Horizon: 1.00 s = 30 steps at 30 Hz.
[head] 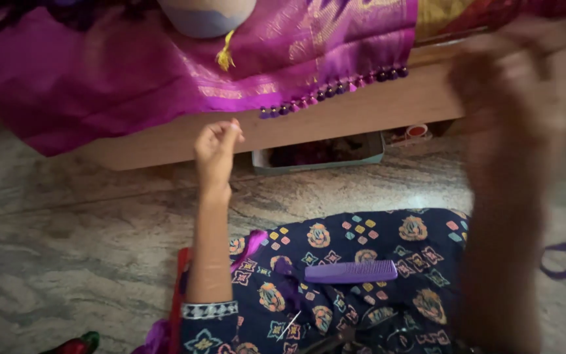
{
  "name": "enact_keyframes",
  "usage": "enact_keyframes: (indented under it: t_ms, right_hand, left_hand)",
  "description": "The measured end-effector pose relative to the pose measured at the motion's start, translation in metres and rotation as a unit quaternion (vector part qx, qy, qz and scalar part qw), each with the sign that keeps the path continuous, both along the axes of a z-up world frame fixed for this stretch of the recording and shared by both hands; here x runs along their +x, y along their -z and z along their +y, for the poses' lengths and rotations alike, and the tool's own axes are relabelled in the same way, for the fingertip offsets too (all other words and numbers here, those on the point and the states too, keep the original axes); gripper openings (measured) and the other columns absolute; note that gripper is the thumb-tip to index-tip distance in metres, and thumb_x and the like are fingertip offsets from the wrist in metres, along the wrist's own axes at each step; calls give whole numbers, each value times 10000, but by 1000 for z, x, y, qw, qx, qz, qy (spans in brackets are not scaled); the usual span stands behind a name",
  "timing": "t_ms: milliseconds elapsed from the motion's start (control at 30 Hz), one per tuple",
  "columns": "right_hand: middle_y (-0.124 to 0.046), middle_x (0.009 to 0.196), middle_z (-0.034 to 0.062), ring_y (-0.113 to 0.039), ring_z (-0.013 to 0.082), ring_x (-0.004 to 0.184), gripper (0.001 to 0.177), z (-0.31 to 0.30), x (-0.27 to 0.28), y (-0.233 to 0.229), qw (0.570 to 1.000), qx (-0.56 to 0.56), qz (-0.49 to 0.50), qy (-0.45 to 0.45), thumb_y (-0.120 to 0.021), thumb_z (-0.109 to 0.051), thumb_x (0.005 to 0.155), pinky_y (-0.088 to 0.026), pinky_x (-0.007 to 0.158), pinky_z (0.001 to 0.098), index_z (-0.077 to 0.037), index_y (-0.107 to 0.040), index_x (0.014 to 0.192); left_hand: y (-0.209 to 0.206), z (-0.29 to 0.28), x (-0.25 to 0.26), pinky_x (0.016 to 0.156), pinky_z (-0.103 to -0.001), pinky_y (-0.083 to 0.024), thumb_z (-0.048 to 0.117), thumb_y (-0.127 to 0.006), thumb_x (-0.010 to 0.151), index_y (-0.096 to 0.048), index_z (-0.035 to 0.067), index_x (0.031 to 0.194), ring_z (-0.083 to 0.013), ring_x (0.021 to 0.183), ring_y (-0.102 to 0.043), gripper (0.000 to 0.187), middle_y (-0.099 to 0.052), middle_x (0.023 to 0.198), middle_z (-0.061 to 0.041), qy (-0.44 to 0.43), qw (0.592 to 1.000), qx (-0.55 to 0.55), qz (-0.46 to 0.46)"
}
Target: Manually tying and trimming tassels on the edge of a saree.
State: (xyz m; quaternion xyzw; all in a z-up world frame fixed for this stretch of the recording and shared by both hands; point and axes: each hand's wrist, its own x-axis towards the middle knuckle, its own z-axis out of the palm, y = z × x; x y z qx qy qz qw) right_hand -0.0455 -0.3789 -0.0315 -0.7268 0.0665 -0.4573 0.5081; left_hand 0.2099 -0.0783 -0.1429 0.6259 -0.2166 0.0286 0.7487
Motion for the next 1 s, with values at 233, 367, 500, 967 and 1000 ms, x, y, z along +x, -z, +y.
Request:
enact_keyframes:
  t_ms: [233, 367, 500, 967, 1000]
  right_hand:
    - [-719, 987, 75, -678, 149, 926, 82, 42, 66, 101, 958, 217, 100, -160, -706, -108, 966, -543, 866, 308, -61, -684, 1030]
    - [-737, 965, 31, -693, 133, 951, 68, 64, 96, 151, 934, 243, 182, -187, -708, -108, 897, -559, 875, 293, -77, -712, 957]
    - [-744, 967, 62, -693, 152, 924, 68, 77, 124, 166, 917, 241, 226, -224, -695, -90, 934, -553, 862, 292, -46, -724, 976]
    - [-674, 1087, 33, -643, 180, 1048, 434, 115, 204, 142, 811, 486, 47, -323, -734, -29, 888, -486, 984, 399, -80, -523, 1264]
    - [-694, 1075, 43, -653, 170, 1031, 440, 115, 203, 146, 807, 506, 77, -295, -720, -42, 878, -482, 977, 378, -81, -538, 1277]
  left_hand:
    - [36, -28, 25, 1063, -410, -377, 448, -705, 874, -633, 143, 1297, -125, 1173, -648, 527, -683, 1279, 33, 66, 978, -46, 191]
    - [32, -46, 38, 1112, -441, -325, 471, -684, 880, -644, 144, 1313, -188, 1201, -659, 543, -657, 1355, 17, 106, 966, -70, 226]
    - [43, -51, 49, 969, -362, -423, 325, -681, 959, -704, 77, 1169, -157, 1081, -665, 326, -727, 1195, -48, 92, 967, -87, 223]
    - [75, -40, 54, 828, -285, -478, 218, -660, 1033, -774, 20, 998, -116, 885, -654, 232, -758, 991, -61, 123, 971, -109, 172]
    - [84, -40, 59, 799, -307, -431, 212, -674, 1093, -724, 0, 992, -125, 865, -592, 240, -713, 962, -62, 144, 965, -133, 174]
